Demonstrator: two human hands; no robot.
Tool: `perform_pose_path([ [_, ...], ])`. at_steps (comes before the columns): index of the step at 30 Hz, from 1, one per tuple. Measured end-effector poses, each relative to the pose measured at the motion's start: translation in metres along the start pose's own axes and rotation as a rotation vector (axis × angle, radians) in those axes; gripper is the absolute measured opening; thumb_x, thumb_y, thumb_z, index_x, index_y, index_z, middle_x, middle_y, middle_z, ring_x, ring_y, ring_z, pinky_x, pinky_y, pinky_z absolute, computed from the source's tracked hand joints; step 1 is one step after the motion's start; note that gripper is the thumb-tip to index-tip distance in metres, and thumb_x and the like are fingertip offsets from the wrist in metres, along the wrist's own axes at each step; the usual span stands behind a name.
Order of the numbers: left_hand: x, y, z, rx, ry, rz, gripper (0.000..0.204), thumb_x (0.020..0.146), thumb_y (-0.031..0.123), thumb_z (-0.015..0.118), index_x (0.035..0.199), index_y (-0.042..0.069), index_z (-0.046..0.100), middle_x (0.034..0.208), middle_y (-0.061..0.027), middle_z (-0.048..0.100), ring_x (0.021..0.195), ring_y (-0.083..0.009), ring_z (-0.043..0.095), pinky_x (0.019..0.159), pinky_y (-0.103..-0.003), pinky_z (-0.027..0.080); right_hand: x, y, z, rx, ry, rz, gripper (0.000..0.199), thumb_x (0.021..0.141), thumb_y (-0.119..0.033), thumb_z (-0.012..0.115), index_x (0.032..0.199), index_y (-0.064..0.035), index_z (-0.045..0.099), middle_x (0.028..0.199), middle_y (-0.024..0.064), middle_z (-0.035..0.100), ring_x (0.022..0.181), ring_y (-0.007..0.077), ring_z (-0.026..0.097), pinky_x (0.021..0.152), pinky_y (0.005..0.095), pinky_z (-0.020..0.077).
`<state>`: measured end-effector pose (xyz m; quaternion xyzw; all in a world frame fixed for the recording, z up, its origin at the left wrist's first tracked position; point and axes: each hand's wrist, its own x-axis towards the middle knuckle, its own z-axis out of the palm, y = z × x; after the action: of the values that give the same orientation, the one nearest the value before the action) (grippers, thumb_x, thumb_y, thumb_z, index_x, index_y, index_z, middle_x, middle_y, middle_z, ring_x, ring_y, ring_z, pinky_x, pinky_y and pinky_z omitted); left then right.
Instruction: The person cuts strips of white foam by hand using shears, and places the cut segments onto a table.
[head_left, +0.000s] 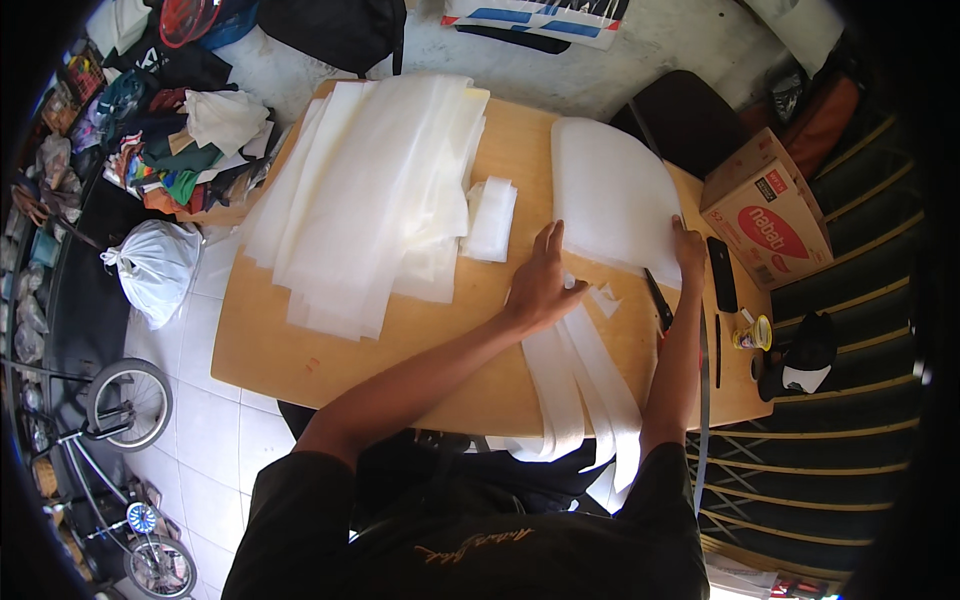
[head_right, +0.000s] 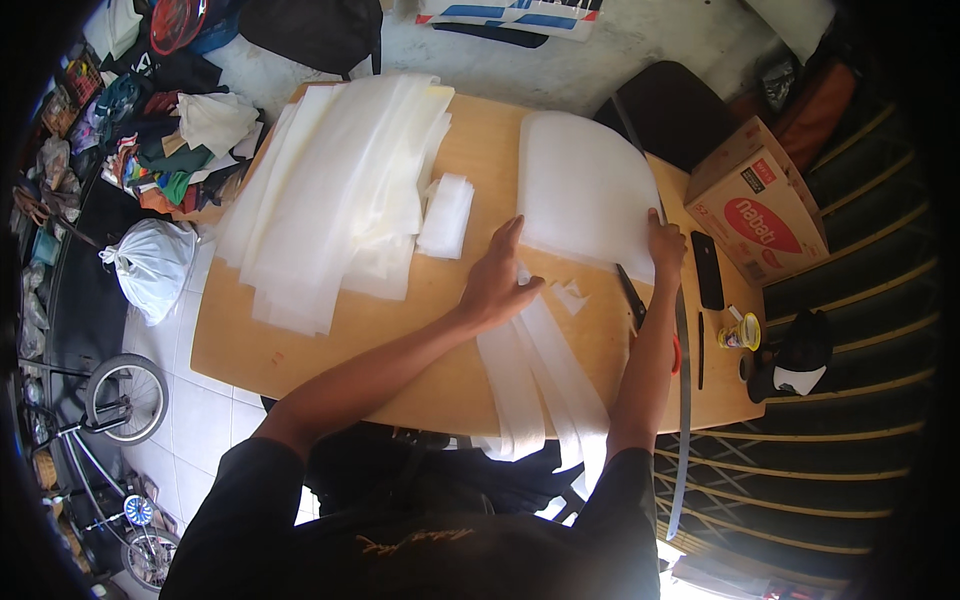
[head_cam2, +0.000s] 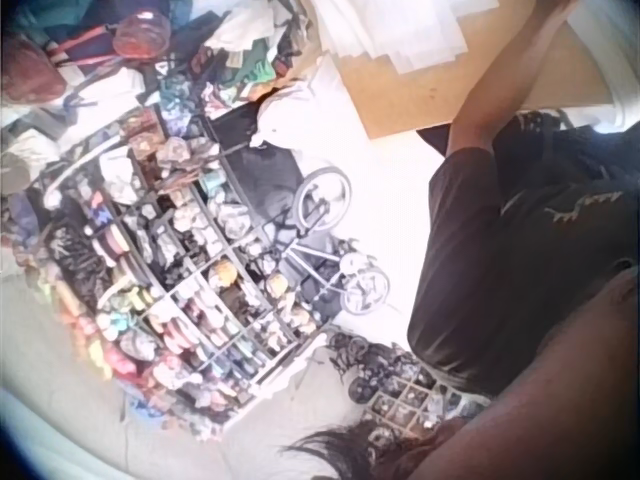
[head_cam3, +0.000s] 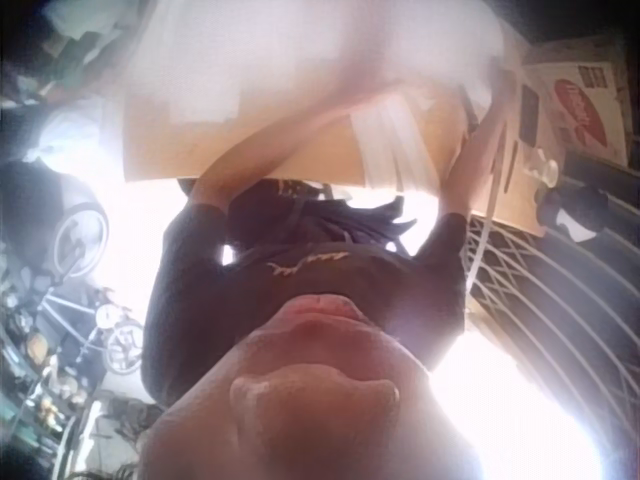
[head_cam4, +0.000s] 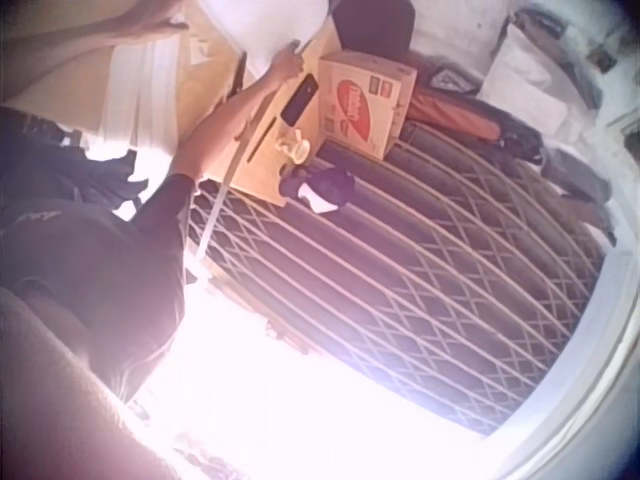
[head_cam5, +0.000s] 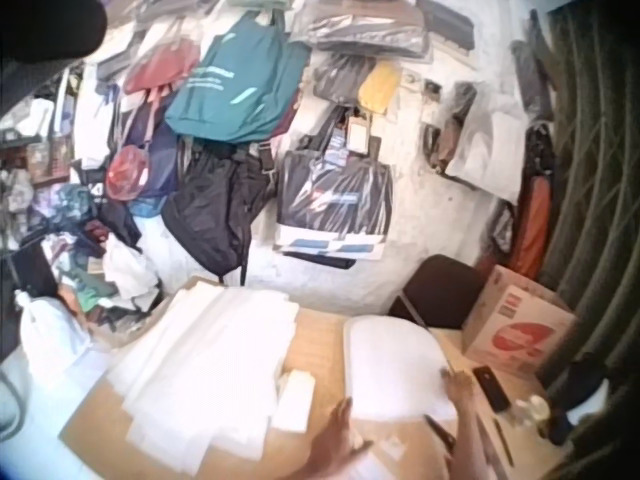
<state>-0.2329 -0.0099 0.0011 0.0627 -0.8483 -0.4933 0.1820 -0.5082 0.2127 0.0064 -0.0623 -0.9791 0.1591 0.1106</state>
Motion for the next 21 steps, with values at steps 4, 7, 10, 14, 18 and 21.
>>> perform_pose_path([
  [4,-0.003,0.001,-0.004,-0.115,-0.018,-0.103,0.077,0.085,0.030,0.070,0.143,-0.001,0.030,0.136,-0.0229,0.037,0.111,-0.0392,0.054,0.094,-0.045,0.048,-0.047,-0.026,-0.036,-0.088,0.014,-0.147,0.079,0.088,-0.062,0.058,0.131,0.0039,0.053,0.129,0.0300,0.054,0.121,0.0463,0.051,0.100,0.0513,0.0429],
  [7,-0.005,-0.001,0.001,-0.163,0.031,-0.100,0.075,0.087,0.039,0.071,0.140,0.002,0.034,0.124,-0.0203,0.040,0.106,-0.0341,0.052,0.092,-0.044,0.046,-0.079,-0.026,-0.065,0.112,-0.002,-0.386,0.067,0.089,-0.053,0.063,0.126,0.0028,0.058,0.122,0.0267,0.060,0.118,0.0403,0.056,0.097,0.0460,0.0453],
  [10,-0.008,-0.005,0.006,-0.182,0.122,0.030,0.070,0.089,0.042,0.069,0.136,0.002,0.037,0.118,-0.0181,0.040,0.108,-0.0296,0.048,0.094,-0.042,0.043,-0.128,-0.033,-0.094,0.405,-0.207,-0.435,0.053,0.091,-0.041,0.067,0.121,0.0023,0.062,0.117,0.0208,0.064,0.111,0.0311,0.061,0.095,0.0388,0.0460],
  [14,-0.021,0.014,-0.008,-0.290,0.157,0.218,0.054,0.092,0.037,0.066,0.128,0.002,0.046,0.114,-0.0156,0.043,0.106,-0.0264,0.047,0.096,-0.040,0.040,-0.205,-0.043,-0.117,0.558,-0.409,-0.506,0.046,0.091,-0.032,0.070,0.121,0.0021,0.062,0.116,0.0193,0.065,0.110,0.0256,0.062,0.095,0.0365,0.0461],
  [18,-0.048,0.071,-0.022,-0.355,0.069,0.368,0.045,0.095,0.032,0.063,0.126,0.002,0.048,0.111,-0.0137,0.046,0.106,-0.0256,0.048,0.096,-0.038,0.039,-0.267,-0.034,-0.148,0.781,-0.648,-0.566,0.048,0.090,-0.026,0.072,0.124,0.0049,0.057,0.113,0.0154,0.065,0.108,0.0202,0.060,0.096,0.0330,0.0437],
  [21,-0.073,0.103,-0.043,-0.338,-0.068,0.411,0.041,0.097,0.029,0.059,0.126,0.002,0.047,0.114,-0.0146,0.047,0.109,-0.0257,0.048,0.097,-0.037,0.040,-0.301,-0.019,-0.167,1.026,-0.792,-0.438,0.045,0.091,-0.022,0.071,0.122,0.0067,0.055,0.110,0.0116,0.065,0.107,0.0145,0.057,0.095,0.0303,0.0431],
])
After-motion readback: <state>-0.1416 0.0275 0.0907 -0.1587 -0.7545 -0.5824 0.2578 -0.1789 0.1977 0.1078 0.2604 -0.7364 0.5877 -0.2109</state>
